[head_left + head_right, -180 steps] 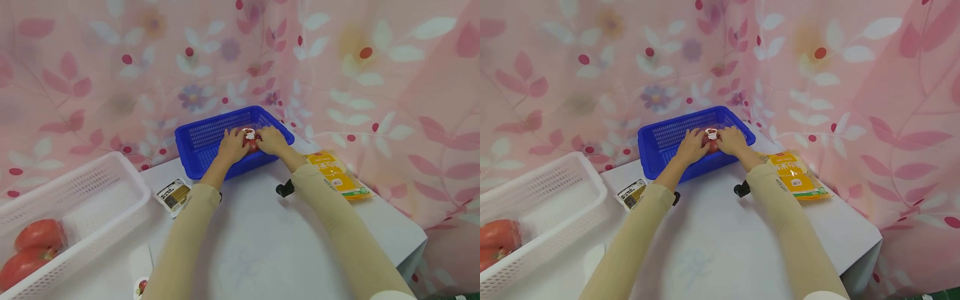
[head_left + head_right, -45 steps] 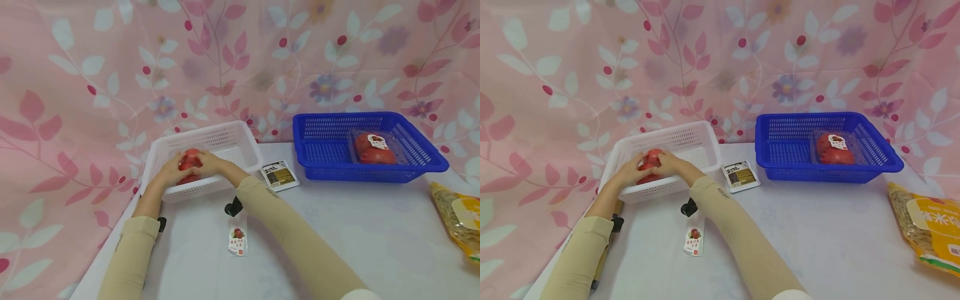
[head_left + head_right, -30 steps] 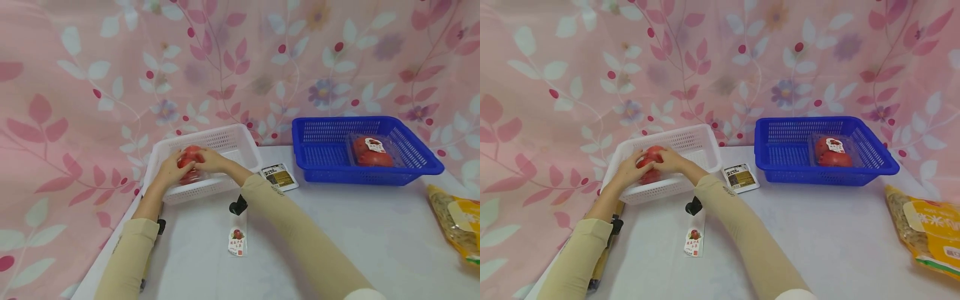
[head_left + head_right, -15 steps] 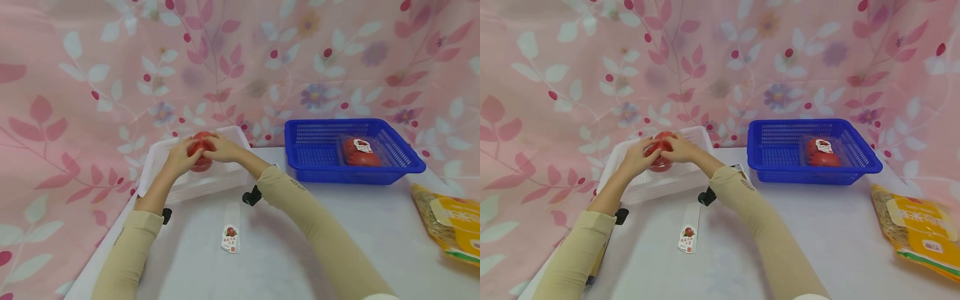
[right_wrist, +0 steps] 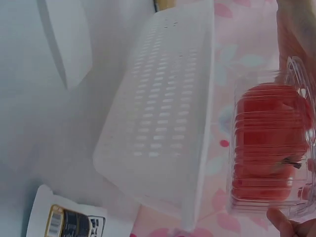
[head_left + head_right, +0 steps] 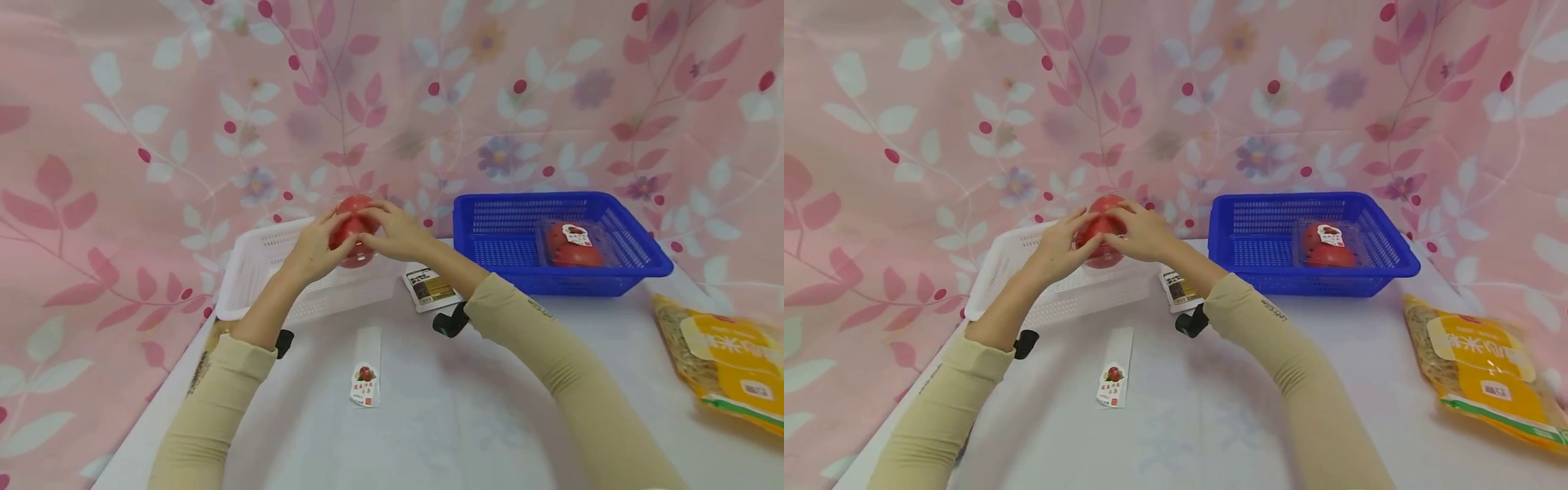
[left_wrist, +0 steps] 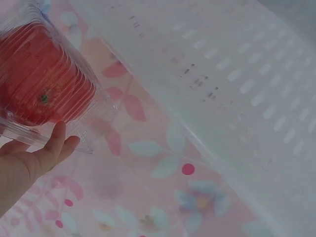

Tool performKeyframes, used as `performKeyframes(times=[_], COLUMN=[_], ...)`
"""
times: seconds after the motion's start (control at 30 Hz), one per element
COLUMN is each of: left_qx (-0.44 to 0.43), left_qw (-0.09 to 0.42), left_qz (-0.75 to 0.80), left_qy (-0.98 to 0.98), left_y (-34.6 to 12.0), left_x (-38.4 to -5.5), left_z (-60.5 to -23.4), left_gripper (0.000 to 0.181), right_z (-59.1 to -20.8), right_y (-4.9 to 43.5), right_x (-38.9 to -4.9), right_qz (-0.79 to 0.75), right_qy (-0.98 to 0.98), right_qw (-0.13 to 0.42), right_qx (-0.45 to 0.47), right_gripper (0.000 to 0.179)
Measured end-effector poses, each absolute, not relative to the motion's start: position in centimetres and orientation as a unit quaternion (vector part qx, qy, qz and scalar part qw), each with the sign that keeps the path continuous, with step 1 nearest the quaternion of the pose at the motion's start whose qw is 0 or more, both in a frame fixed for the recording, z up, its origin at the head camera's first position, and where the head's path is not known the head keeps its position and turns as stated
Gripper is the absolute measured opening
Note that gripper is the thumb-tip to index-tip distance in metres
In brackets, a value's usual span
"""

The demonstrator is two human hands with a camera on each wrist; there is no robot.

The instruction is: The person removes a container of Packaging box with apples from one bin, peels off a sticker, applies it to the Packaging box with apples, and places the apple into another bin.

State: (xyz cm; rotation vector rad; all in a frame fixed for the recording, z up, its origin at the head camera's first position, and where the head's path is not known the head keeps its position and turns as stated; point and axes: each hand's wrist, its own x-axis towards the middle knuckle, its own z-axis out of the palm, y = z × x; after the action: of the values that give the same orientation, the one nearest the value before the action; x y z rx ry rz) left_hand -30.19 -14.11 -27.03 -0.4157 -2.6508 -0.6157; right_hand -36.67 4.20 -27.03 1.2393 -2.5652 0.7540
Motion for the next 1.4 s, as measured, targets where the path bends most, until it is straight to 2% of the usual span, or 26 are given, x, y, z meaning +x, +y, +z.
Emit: performKeyframes(times=[0.17,0.5,0.97,1.13,1.4], left_qx=[-0.177,-0.249,-0.336,-0.343,-0.348], left_qw=[0.218,0.211,0.182,0.158,0.12], left_qz=[-0.224,-0.22,-0.205,-0.197,-0.204], left_qy=[-0.933,-0.919,-0.901,-0.905,-0.907], left_y=[-12.2,-8.5,-4.9,-4.3,-3.9], left_x=[-29.5,-26.6,-22.9,-22.1,-20.7], left_z=[-26.9,-28.1,-30.8,-31.7,-34.4], left_gripper=[0.052,0.061,0.063,0.064,0.063], right_z=[-27.0,-28.6,-31.0,-32.0,-34.6], right_y=[6.8,12.3,19.2,20.6,21.5], right_x=[-35.2,-31.9,-27.5,-26.2,-24.6], right_qz=[0.273,0.302,0.31,0.315,0.301], right_qy=[-0.86,-0.826,-0.838,-0.848,-0.856], right_qw=[0.132,0.191,0.13,0.095,0.076], right_qx=[0.41,0.435,0.43,0.417,0.413], right_gripper=[0.049,0.045,0.042,0.041,0.041])
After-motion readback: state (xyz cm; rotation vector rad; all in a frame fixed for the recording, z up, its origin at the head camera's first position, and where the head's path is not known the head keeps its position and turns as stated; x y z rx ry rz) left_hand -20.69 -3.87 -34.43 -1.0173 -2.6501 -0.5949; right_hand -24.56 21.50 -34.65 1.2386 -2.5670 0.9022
